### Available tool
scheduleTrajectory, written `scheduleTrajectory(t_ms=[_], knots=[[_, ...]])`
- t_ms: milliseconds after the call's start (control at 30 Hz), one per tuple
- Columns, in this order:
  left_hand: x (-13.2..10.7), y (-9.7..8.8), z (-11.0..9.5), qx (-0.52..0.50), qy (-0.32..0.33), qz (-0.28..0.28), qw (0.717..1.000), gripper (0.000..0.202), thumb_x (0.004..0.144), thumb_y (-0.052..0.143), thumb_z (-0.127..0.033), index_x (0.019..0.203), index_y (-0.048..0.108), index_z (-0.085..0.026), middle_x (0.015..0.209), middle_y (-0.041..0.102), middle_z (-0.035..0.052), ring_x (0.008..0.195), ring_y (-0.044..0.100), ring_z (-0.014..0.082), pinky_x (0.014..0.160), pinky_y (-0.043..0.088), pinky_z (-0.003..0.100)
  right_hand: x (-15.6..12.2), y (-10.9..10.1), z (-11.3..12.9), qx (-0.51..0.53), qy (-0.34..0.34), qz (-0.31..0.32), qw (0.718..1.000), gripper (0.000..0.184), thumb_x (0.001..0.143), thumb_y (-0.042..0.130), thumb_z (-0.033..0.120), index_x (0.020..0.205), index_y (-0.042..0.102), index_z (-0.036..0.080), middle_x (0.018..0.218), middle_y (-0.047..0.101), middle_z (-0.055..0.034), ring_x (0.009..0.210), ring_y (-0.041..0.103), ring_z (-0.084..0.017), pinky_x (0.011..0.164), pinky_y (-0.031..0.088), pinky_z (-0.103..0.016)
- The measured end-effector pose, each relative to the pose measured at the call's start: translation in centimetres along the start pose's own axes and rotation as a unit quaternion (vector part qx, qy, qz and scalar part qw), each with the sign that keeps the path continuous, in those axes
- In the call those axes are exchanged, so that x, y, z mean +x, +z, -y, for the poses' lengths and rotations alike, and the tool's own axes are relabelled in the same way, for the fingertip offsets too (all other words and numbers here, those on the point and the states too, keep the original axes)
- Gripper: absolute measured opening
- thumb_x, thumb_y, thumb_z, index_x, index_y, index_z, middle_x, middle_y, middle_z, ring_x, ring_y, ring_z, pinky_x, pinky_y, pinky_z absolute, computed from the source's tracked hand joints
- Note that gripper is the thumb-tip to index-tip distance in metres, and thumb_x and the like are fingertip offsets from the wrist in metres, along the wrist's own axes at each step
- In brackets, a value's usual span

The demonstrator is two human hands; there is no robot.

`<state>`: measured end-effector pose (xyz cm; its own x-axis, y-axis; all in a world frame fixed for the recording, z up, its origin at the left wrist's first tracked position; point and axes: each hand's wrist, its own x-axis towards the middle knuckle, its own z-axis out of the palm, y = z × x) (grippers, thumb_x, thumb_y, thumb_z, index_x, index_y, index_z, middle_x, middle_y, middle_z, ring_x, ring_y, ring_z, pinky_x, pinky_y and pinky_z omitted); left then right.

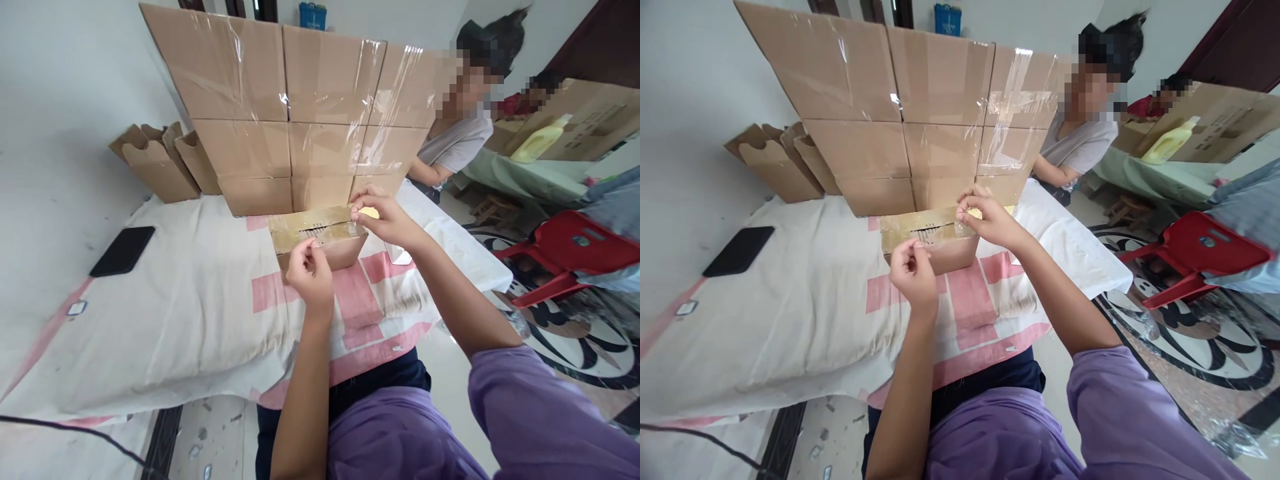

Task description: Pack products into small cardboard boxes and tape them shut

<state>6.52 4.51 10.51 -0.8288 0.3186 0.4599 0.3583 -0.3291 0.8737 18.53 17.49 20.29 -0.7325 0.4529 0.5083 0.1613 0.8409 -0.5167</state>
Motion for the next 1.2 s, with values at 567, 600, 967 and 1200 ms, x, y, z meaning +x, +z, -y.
scheduleTrajectory(t_ms=[567,600,967,1200], knots=[[0.3,-0.1,2.3,0.126,0.182,-0.094,0.97,0.018,0.092,0.052,-0.021,0.106,0.063,-0.021,0.101,0.07,0.0089,0.102,0.066,0.0223,0.1,0.046,0.044,3.9,3.7,-3.8,-0.041,0.023,0.1,0.994,0.018,0.093,0.058,0.031,0.083,0.07,0.021,0.124,0.061,-0.008,0.125,0.046,-0.032,0.11,0.028,-0.056],[0.2,0.0,2.3,0.15,0.203,-0.029,0.967,0.02,0.092,0.049,-0.019,0.104,0.066,-0.022,0.098,0.073,0.0073,0.1,0.069,0.0218,0.108,0.04,0.047,4.0,3.9,-3.8,-0.058,0.024,0.102,0.993,0.018,0.093,0.058,0.03,0.083,0.07,0.021,0.124,0.062,-0.0084,0.124,0.046,-0.032,0.109,0.027,-0.056],[-0.8,2.0,0.5,0.312,0.164,0.216,0.911,0.047,0.093,0.05,-0.021,0.139,0.057,-0.026,0.139,0.066,0.008,0.14,0.051,0.0269,0.127,-0.003,0.06,4.0,4.7,-4.2,-0.078,0.02,0.1,0.992,0.014,0.091,0.057,0.023,0.081,0.067,0.021,0.121,0.063,-0.0079,0.121,0.047,-0.031,0.107,0.028,-0.054],[-1.5,2.4,0.4,0.358,0.16,0.215,0.894,0.051,0.092,0.054,-0.024,0.142,0.055,-0.023,0.14,0.064,0.0099,0.142,0.047,0.0297,0.125,-0.002,0.066,4.0,4.9,-4.5,-0.051,0.024,0.117,0.992,0.014,0.091,0.054,0.019,0.083,0.065,0.019,0.12,0.062,-0.0094,0.109,0.059,-0.027,0.098,0.04,-0.044]])
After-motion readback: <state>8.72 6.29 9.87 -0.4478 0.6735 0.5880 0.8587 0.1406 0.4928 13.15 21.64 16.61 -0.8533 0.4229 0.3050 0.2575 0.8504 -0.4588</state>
